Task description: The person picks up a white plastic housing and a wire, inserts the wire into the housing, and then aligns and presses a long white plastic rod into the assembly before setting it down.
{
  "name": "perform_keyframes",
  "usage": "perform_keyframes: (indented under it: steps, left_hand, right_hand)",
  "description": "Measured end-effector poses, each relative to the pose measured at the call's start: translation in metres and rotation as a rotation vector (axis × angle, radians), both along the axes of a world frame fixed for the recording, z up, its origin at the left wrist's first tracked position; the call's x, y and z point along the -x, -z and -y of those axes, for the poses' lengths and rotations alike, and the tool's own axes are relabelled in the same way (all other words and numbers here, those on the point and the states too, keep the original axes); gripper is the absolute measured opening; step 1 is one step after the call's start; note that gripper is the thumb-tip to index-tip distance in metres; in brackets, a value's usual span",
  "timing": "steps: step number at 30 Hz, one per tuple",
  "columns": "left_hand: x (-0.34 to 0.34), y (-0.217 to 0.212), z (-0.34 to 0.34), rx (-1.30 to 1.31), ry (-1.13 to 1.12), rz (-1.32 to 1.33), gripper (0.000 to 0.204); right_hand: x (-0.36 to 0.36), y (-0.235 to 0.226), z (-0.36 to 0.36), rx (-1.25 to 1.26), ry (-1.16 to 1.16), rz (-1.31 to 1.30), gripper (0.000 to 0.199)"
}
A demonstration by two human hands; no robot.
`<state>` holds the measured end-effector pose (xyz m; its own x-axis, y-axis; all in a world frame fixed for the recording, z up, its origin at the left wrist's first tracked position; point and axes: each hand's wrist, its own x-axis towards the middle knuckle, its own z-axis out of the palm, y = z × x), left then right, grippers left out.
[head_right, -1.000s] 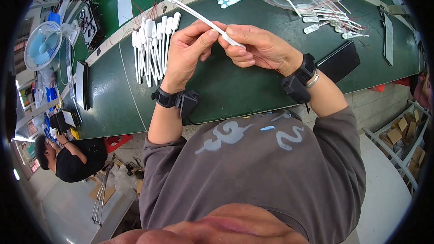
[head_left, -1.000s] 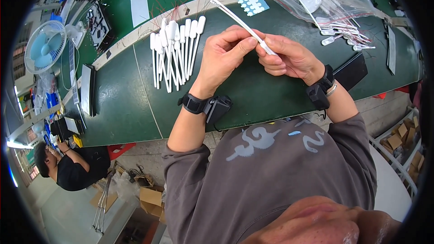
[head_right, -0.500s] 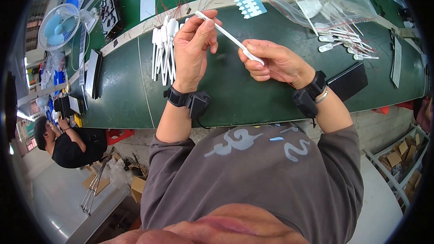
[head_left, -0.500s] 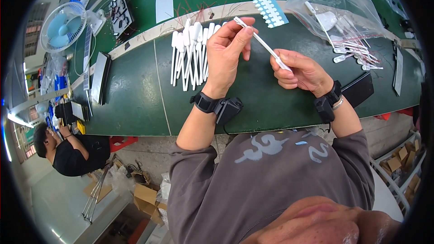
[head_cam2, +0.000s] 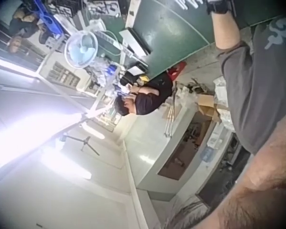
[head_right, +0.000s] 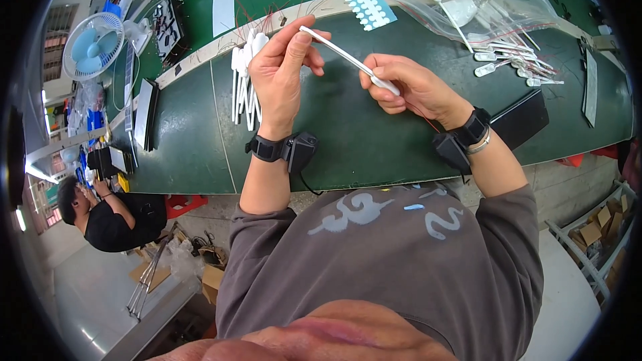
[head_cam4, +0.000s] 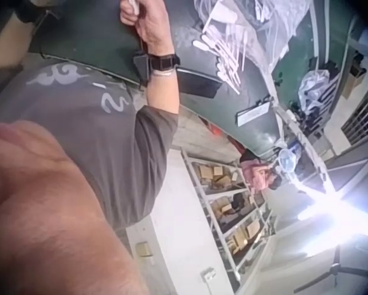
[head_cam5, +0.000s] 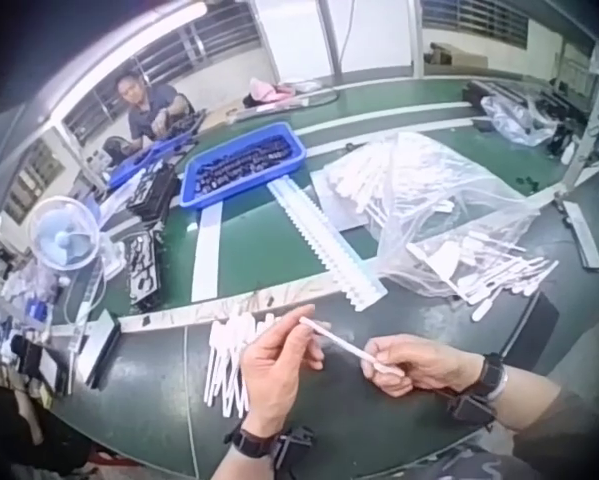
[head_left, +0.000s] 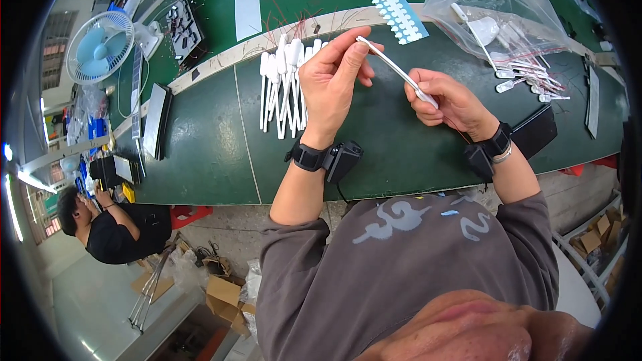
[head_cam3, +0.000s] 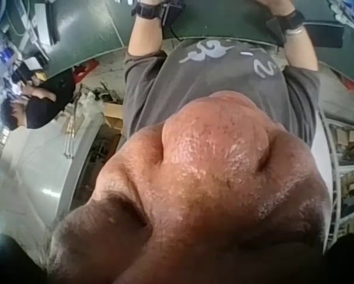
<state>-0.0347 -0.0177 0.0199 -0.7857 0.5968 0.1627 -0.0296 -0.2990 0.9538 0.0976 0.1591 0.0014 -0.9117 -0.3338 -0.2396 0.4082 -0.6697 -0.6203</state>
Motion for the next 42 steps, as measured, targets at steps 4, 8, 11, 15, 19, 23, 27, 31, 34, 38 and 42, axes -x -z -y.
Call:
perform_keyframes:
  steps: [4, 8, 11, 15, 19, 23, 27, 31, 34, 38, 42]
  left_hand:
    - [-0.0008, 0.0029, -0.0029, 0.040, -0.012, 0.152, 0.027]
    - [0.0016, 0.0036, -0.0033, 0.074, 0.008, 0.264, 0.026]
    - [0.0015, 0.0034, -0.0024, 0.073, 0.012, 0.253, 0.024]
    - [0.0030, 0.0044, -0.0020, 0.020, 0.062, 0.306, 0.024]
    - [0.0021, 0.0053, -0.0042, -0.015, 0.073, 0.340, 0.025]
    - [0.0008, 0.0056, -0.0036, -0.014, 0.059, 0.277, 0.027]
    - [-0.0019, 0.0061, -0.0042, 0.003, 0.029, 0.197, 0.027]
    - [-0.0016, 0.0055, -0.0046, 0.014, 0.026, 0.200, 0.027]
    - [-0.0021, 0.0052, -0.0042, 0.012, 0.023, 0.194, 0.026]
    - [-0.0018, 0.0066, -0.0045, 0.012, 0.019, 0.195, 0.026]
    - [-0.0017, 0.0088, -0.0034, 0.019, 0.010, 0.194, 0.027]
  right_hand:
    - [0.0005, 0.0013, 0.0037, -0.242, 0.113, -0.028, 0.022]
    - [0.0005, 0.0050, 0.0044, -0.473, 0.204, -0.048, 0.023]
    - [0.0002, 0.0040, 0.0041, -0.440, 0.176, -0.044, 0.024]
    - [0.0014, 0.0002, -0.0013, -0.266, 0.089, 0.032, 0.024]
    - [0.0018, 0.0040, -0.0050, -0.135, 0.048, 0.059, 0.024]
    - [0.0017, 0.0020, -0.0028, -0.158, 0.080, 0.072, 0.024]
    - [0.0018, 0.0041, -0.0008, -0.194, 0.101, 0.069, 0.023]
    - [0.0012, 0.0057, -0.0006, -0.234, 0.101, 0.054, 0.023]
    - [0.0016, 0.0044, 0.0012, -0.263, 0.109, 0.042, 0.023]
    - [0.0013, 0.0051, 0.0025, -0.307, 0.121, 0.020, 0.024]
    - [0.0009, 0.0059, 0.0040, -0.349, 0.123, -0.006, 0.024]
